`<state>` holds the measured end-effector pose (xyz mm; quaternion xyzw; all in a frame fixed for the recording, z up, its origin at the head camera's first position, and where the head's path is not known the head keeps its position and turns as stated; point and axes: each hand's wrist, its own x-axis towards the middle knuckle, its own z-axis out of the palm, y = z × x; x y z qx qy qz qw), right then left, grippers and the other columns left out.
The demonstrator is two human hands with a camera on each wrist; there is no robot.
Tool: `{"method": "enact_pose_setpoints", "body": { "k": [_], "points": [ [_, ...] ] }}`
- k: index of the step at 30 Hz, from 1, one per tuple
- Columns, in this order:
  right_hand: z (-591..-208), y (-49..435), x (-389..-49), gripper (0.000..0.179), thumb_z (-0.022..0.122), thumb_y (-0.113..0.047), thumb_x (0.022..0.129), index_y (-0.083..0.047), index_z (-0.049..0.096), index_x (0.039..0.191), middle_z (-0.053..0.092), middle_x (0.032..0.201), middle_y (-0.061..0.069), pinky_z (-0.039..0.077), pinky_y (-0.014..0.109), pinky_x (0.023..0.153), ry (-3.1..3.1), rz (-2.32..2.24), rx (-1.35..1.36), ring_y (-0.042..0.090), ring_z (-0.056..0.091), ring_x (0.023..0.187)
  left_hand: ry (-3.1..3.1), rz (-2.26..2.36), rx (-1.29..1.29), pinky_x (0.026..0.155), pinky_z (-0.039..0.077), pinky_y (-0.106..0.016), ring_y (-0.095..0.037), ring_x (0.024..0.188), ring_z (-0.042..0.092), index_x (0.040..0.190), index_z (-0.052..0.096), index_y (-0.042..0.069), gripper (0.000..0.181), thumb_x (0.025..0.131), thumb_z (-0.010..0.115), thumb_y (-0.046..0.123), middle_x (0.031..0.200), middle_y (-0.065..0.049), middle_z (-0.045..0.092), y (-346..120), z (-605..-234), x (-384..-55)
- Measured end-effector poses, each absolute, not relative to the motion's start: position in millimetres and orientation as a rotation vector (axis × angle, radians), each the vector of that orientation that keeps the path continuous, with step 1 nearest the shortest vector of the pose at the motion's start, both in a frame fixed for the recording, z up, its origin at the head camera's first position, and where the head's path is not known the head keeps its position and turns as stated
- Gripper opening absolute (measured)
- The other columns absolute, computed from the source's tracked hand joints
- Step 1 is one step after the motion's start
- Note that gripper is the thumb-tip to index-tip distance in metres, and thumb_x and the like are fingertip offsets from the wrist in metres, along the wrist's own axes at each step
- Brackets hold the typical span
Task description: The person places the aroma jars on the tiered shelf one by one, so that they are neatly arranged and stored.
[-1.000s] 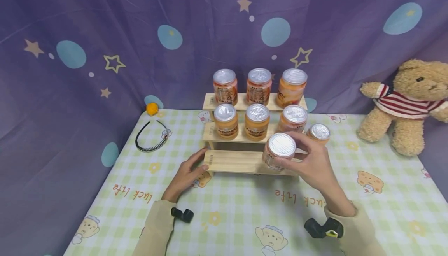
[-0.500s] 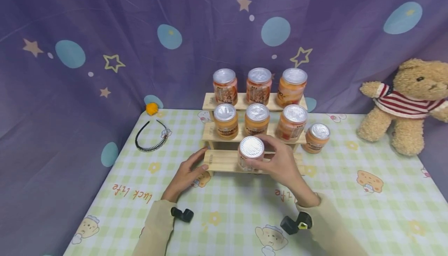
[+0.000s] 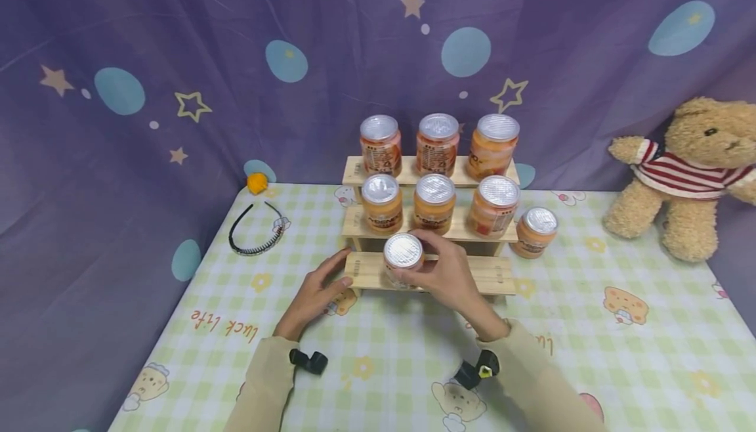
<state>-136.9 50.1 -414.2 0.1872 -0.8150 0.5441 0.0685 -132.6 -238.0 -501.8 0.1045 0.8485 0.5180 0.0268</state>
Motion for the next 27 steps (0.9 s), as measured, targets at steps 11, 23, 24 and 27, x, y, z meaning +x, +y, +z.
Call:
{"method": "enact_pose_setpoints", "body": {
  "k": [11, 23, 24, 27],
  "points": [
    [-418.5, 47.6, -136.7, 0.063, 0.092, -0.015, 0.069, -0.002, 0.065, 0.125, 0.072, 0.117, 0.018, 0.064, 0.035, 0.08, -2.476, 1.54, 0.55, 0.03, 0.072, 0.105, 2.641, 1.577, 0.35, 0.125, 0.023, -0.057, -0.033, 0.15, 0.036, 0.152, 0.044, 0.024, 0.058, 0.098, 0.065, 0.028, 0.16, -0.008, 0.042, -239.6, -502.7, -133.9],
    [-419.2, 46.8, -135.2, 0.063, 0.092, -0.02, 0.07, -0.003, 0.065, 0.124, 0.07, 0.117, 0.016, 0.06, 0.046, 0.088, -2.492, 1.447, 0.557, 0.03, 0.07, 0.105, 2.637, 1.579, 0.351, 0.125, 0.023, -0.057, -0.033, 0.15, 0.037, 0.152, 0.045, 0.024, 0.057, 0.098, 0.065, 0.027, 0.159, -0.008, 0.043, -238.2, -502.3, -133.8],
    [-419.2, 46.9, -134.9, 0.064, 0.092, -0.02, 0.071, -0.003, 0.064, 0.125, 0.069, 0.118, 0.016, 0.06, 0.045, 0.088, -2.497, 1.451, 0.56, 0.03, 0.07, 0.107, 2.637, 1.58, 0.349, 0.126, 0.023, -0.056, -0.033, 0.15, 0.036, 0.152, 0.045, 0.024, 0.058, 0.098, 0.065, 0.027, 0.159, -0.008, 0.043, -238.2, -502.3, -133.8],
    [-419.3, 47.9, -134.2, 0.067, 0.092, -0.021, 0.072, -0.002, 0.062, 0.129, 0.069, 0.122, 0.016, 0.061, 0.043, 0.087, -2.507, 1.475, 0.563, 0.03, 0.069, 0.109, 2.635, 1.58, 0.34, 0.126, 0.023, -0.056, -0.033, 0.15, 0.036, 0.152, 0.045, 0.024, 0.058, 0.098, 0.065, 0.028, 0.16, -0.008, 0.043, -238.3, -501.8, -133.5]
  ]
}}
